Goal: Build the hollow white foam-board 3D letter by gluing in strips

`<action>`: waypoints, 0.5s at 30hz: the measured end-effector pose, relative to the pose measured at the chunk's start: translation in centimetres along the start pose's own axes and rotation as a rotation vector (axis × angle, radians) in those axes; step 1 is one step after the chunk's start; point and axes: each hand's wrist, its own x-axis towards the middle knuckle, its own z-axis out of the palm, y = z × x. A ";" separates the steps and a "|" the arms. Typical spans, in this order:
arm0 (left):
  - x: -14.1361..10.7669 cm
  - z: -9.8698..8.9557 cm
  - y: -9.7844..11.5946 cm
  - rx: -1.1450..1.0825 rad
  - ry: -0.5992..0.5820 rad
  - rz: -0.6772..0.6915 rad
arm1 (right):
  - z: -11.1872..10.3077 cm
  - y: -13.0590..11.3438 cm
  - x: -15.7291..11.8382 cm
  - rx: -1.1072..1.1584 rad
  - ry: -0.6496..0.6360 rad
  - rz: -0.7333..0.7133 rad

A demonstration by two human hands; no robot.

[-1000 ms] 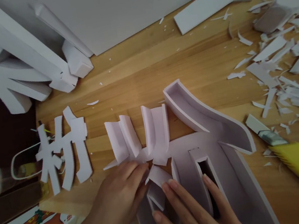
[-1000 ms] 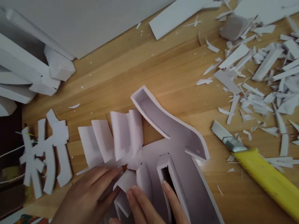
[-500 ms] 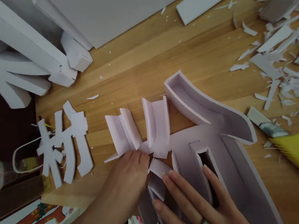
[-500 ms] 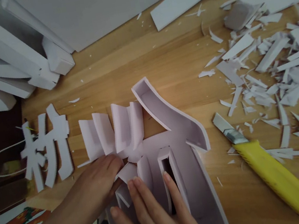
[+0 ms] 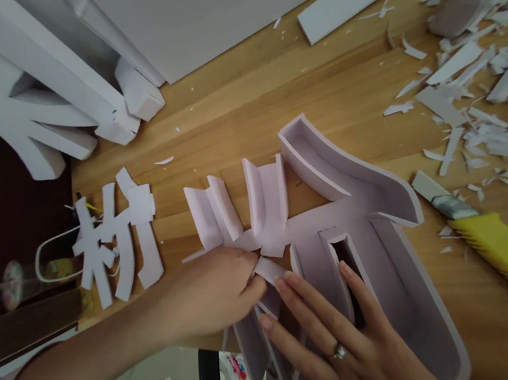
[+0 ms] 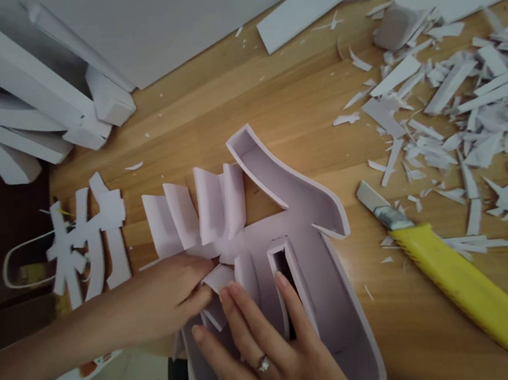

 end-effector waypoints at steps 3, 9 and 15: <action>0.4 -0.4 1.0 -0.016 0.009 -0.045 | -0.2 -0.1 0.1 0.025 0.013 0.018; 1.0 -0.8 2.1 0.117 -0.055 -0.124 | -0.4 -0.2 0.1 0.041 -0.010 0.020; 1.4 -1.6 2.5 0.114 -0.128 -0.147 | -0.6 -0.2 0.1 0.071 -0.029 0.033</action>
